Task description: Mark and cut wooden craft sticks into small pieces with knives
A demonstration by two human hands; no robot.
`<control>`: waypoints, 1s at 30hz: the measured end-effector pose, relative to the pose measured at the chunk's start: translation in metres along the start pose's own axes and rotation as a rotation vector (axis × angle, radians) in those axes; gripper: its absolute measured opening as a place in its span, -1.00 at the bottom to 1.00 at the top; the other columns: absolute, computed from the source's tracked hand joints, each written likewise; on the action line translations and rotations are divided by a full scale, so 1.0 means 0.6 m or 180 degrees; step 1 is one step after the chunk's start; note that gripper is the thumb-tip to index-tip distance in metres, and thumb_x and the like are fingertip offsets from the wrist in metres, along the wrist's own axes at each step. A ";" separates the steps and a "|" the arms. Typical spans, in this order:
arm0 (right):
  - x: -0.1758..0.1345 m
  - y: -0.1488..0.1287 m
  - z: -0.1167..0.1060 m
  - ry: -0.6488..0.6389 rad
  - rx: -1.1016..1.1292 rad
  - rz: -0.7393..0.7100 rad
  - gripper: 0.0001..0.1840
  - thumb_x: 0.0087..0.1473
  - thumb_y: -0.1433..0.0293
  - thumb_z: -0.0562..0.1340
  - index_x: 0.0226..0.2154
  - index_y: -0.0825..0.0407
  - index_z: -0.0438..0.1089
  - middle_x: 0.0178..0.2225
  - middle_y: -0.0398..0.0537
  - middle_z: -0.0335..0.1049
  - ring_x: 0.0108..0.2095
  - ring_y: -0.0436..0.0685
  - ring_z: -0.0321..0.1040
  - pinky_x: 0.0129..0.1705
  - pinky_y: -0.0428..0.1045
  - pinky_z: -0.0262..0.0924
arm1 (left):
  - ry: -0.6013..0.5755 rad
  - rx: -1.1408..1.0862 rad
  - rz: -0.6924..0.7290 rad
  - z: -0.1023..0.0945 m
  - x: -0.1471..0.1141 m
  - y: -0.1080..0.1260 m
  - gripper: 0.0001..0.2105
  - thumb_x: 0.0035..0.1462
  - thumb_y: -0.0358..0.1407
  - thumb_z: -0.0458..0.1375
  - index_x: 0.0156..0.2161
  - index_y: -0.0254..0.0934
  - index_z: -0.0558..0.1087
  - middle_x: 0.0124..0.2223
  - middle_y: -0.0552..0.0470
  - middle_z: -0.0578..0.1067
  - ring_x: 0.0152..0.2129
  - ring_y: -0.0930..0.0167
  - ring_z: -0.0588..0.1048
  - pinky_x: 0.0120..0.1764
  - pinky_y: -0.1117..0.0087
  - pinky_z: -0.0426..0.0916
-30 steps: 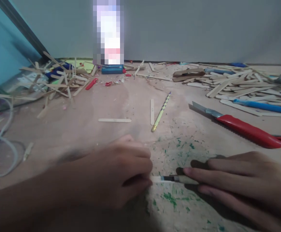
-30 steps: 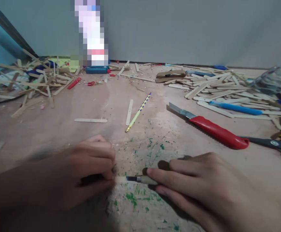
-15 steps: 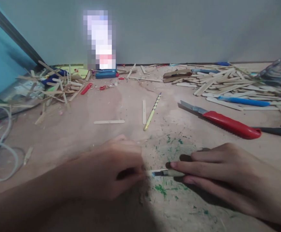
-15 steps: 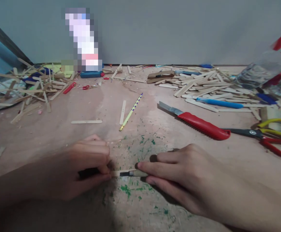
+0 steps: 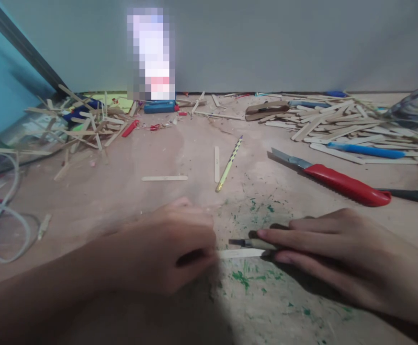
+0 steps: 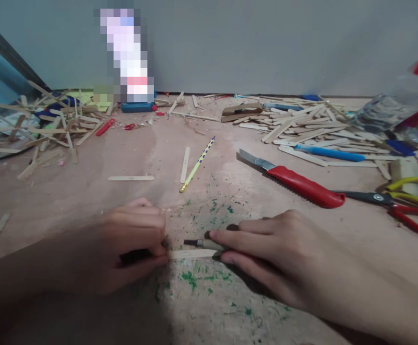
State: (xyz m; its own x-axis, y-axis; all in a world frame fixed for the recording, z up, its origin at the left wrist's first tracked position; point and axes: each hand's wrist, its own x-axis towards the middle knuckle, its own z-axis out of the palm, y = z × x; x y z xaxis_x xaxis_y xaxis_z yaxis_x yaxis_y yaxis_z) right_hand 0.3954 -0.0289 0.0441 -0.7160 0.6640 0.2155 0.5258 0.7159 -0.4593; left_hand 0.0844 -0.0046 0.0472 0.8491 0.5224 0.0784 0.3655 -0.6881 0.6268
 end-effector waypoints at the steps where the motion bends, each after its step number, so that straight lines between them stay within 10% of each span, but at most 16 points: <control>1: -0.002 0.001 -0.001 0.0054 0.0108 0.0065 -0.64 0.52 0.27 0.13 0.18 -0.17 0.55 -0.13 -0.13 0.72 -0.33 0.06 0.65 -0.38 -0.09 0.50 | 0.0026 0.0060 0.0054 0.001 -0.001 0.001 -0.77 0.38 -0.43 0.13 -0.37 -0.25 0.34 -0.38 0.16 0.42 -0.41 0.46 0.38 -0.10 0.32 0.25; 10: -0.014 -0.001 -0.018 0.0156 0.0479 0.0301 -0.73 0.48 0.22 0.23 0.13 -0.29 0.54 -0.12 -0.25 0.72 -0.31 0.00 0.64 -0.33 -0.14 0.49 | -0.0276 -0.0401 0.0251 0.018 -0.012 0.041 -0.78 0.41 -0.31 0.27 -0.33 -0.13 0.44 -0.34 0.15 0.56 -0.29 0.42 0.54 0.00 0.33 0.39; 17: 0.001 0.003 -0.018 0.0417 0.0553 0.0722 -0.75 0.43 0.12 0.23 -0.10 -0.28 0.64 -0.37 -0.25 0.68 -0.52 0.03 0.54 -0.53 -0.09 0.39 | 0.0401 0.0443 0.0775 0.017 0.000 0.015 -0.91 0.47 -0.37 0.19 -0.08 -0.26 0.55 -0.18 0.03 0.59 -0.30 0.39 0.51 -0.12 0.24 0.33; 24: -0.001 0.007 -0.020 0.1066 -0.0228 0.1463 -0.61 0.31 -0.09 0.25 -0.10 -0.28 0.68 -0.22 -0.16 0.73 -0.35 0.31 0.66 -0.51 0.09 0.41 | -0.0005 0.0950 0.0947 0.015 0.009 0.020 -0.73 0.56 -0.30 0.04 0.18 -0.30 0.51 0.29 -0.08 0.57 0.27 0.30 0.48 0.36 0.15 0.29; 30: 0.012 0.008 -0.023 0.1456 0.0241 0.1794 -0.62 0.14 -0.18 0.36 -0.33 -0.31 0.71 -0.31 -0.18 0.72 -0.52 0.19 0.58 -0.67 -0.02 0.30 | 0.0168 0.1037 0.0590 0.022 0.005 0.008 -0.63 0.51 -0.09 0.14 0.24 -0.29 0.47 0.35 -0.15 0.52 0.32 0.17 0.47 0.42 -0.02 0.28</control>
State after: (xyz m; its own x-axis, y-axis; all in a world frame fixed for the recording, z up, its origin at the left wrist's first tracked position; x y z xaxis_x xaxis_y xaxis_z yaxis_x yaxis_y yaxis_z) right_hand 0.3991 -0.0177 0.0555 -0.0736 0.9630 0.2594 0.7129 0.2327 -0.6615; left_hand 0.0938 -0.0132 0.0404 0.8945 0.3933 0.2127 0.3167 -0.8931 0.3195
